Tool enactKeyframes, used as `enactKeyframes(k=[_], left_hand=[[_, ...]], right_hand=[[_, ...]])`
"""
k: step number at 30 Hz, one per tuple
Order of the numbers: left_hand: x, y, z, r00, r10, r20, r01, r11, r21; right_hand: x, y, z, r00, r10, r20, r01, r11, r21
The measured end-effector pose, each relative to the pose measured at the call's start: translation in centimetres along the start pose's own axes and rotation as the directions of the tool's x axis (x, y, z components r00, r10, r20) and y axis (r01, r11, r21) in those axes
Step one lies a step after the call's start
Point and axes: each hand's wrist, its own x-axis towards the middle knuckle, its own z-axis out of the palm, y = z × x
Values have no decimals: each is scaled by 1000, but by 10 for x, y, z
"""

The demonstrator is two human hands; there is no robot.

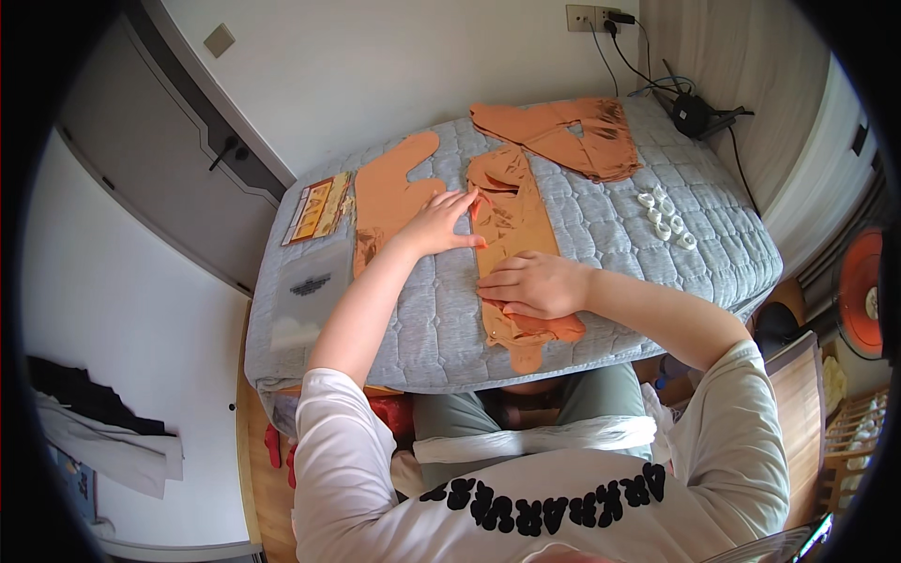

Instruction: The person picks up a deflated foil balloon from a bed and folds it by hand into a small square. They then repeat the process, folding a second and third foil balloon.

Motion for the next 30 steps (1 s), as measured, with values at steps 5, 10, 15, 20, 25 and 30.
enactKeyframes(k=[5,10,15,20,25,30], left_hand=[[10,-2,-5,998,-31,56,30,999,11],[18,0,-9,992,-79,103,84,996,-41],[27,1,-15,965,-142,222,137,990,37],[37,4,-22,940,-175,293,152,983,101],[33,14,-32,943,-187,275,146,976,161],[13,44,-29,979,-158,128,138,978,157]], right_hand=[[-1,0,0,1000,-5,6,5,1000,21],[-2,1,-1,1000,4,13,-4,999,36],[-1,1,-2,1000,6,18,-7,999,46],[-1,0,-2,1000,1,11,-2,1000,28],[1,-1,-2,1000,-2,13,2,999,42],[-1,-1,-2,1000,-9,5,9,1000,29]])
